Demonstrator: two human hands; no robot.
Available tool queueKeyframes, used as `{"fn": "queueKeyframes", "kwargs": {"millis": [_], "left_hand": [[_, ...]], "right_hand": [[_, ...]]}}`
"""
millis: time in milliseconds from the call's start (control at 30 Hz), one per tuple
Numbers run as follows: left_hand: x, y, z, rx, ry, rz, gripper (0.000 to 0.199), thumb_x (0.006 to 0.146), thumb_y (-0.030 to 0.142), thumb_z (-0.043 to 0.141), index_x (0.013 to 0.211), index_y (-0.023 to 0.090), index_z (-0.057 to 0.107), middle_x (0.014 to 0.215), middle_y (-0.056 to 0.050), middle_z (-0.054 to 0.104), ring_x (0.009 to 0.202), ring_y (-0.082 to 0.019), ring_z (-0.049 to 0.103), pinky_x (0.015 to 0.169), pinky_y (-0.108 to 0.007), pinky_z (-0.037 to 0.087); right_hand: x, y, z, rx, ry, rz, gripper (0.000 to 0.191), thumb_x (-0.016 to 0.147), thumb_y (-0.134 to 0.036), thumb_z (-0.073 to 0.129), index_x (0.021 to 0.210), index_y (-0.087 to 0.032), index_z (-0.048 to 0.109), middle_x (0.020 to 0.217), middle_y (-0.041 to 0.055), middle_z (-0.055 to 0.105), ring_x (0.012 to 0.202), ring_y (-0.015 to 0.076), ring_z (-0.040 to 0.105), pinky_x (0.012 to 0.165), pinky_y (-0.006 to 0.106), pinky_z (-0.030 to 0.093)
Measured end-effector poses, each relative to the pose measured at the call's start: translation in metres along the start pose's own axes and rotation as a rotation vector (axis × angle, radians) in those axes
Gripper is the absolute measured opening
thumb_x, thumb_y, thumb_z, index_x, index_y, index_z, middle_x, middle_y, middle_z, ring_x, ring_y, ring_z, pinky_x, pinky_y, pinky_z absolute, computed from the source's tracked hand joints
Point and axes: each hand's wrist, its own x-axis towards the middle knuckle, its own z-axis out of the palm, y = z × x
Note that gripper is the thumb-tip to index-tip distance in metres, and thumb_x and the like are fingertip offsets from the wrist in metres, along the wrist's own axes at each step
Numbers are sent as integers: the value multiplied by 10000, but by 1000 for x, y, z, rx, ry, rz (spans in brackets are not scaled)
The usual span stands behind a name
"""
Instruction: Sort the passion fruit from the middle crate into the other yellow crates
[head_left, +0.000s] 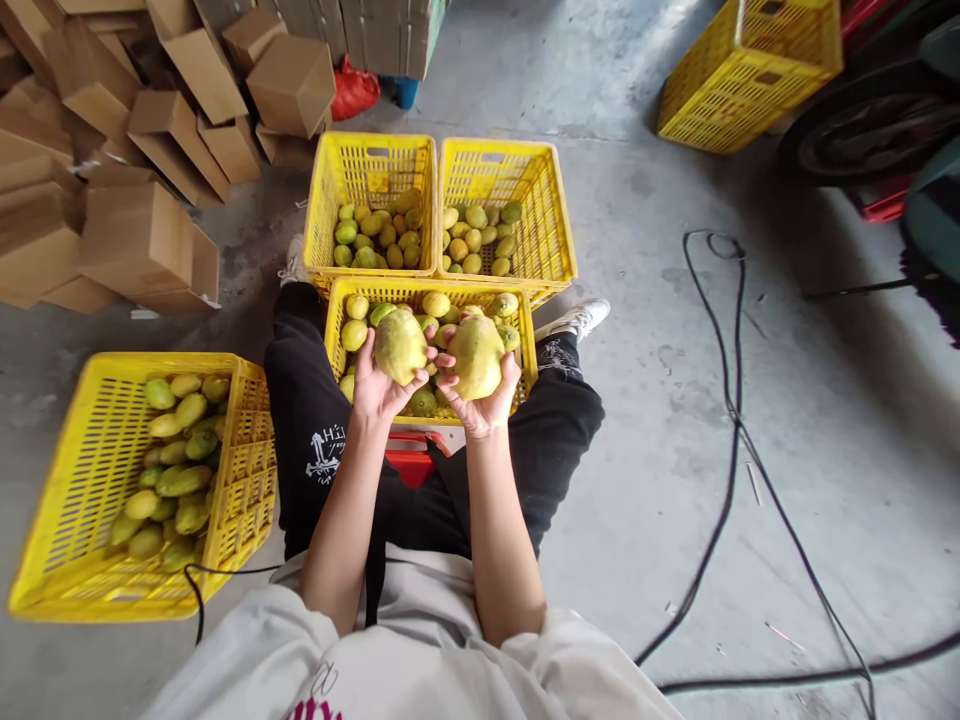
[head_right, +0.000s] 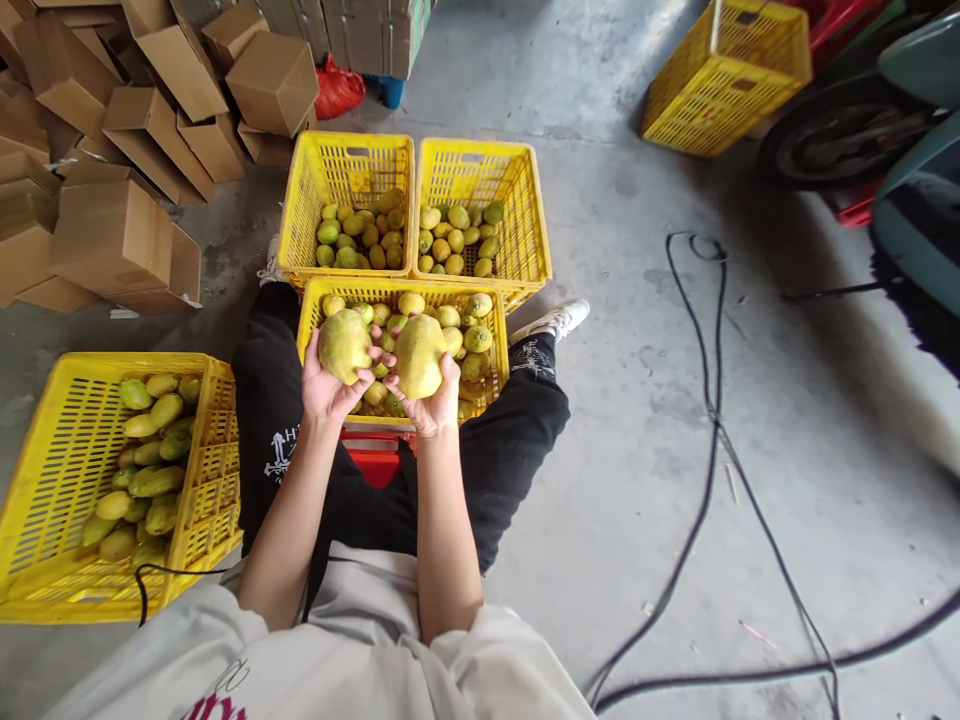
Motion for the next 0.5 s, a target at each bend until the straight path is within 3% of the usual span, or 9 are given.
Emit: {"fn": "queueKeyframes", "kwargs": {"millis": [233,367,500], "left_hand": [[1,0,2,-57,26,16,442,935,513,388,1247,252,561,1061,-101,627,862,-180,617,510,-199,479],[3,-4,3,-147,3,72,443,937,456,382,1231,178,562,1069,-106,630,910,-189,627,673,-267,556],[5,-5,1,-194,13,110,439,933,401,358,1242,156,551,1092,-108,628,1007,-199,628,791,-297,564]], "right_hand": [[2,0,3,22,43,-7,451,728,-521,660,1113,-290,624,1050,6,684,767,146,629,579,238,581],[3,-3,0,42,48,22,453,827,-605,499,1109,-272,622,1081,29,683,929,193,650,750,355,607],[2,-7,-3,13,42,12,423,861,-531,469,1172,-271,589,1140,57,660,1130,236,595,913,494,548]]}}
